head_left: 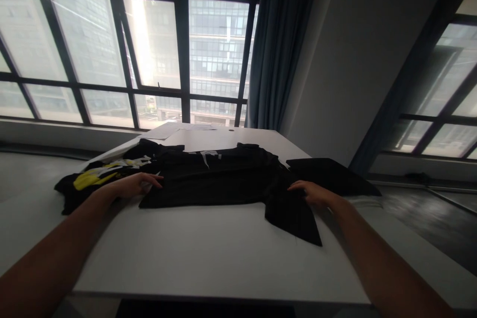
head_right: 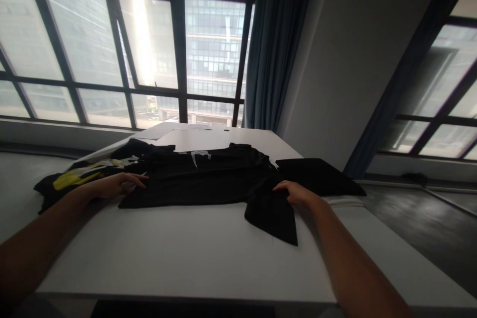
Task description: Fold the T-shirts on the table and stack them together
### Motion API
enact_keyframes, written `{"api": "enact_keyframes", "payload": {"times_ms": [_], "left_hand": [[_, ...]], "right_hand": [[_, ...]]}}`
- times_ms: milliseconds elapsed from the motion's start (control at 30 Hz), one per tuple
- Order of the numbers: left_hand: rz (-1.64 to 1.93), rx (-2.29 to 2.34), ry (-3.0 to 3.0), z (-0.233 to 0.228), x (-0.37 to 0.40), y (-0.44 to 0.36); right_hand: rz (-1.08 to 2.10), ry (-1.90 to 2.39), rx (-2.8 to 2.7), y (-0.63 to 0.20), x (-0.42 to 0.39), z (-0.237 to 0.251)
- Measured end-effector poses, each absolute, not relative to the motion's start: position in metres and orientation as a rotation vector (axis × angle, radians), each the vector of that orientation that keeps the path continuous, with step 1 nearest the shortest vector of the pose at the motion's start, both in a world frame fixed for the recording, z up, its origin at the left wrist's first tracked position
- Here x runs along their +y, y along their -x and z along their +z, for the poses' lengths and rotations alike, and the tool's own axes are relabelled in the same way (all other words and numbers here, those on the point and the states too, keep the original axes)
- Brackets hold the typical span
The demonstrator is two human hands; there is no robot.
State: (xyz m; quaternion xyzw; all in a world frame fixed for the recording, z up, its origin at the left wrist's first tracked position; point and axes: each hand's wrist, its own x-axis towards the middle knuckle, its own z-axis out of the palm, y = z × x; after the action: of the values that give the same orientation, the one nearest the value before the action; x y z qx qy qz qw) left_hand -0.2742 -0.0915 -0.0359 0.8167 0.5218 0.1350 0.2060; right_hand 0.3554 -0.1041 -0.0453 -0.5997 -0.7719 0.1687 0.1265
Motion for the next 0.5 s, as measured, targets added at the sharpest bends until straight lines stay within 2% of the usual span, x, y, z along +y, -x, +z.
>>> {"api": "enact_keyframes", "payload": {"times_ms": [133,300,500], "left_hand": [[0.385,1.401,-2.371,-0.045,-0.083,0.271],[0.631,1.301,-2.498,-0.034,-0.083,0.265],[0.628,1.091,-2.072,-0.012,-0.103,0.274]], "right_hand": [[0.517,1.588,-2.308,-0.345,-0.107,-0.04],[0.727,1.449,-2.205,-0.337,-0.117,-0.026],[1.113,1.529,-2.041,-0.36,-0.133,-0.011]]}}
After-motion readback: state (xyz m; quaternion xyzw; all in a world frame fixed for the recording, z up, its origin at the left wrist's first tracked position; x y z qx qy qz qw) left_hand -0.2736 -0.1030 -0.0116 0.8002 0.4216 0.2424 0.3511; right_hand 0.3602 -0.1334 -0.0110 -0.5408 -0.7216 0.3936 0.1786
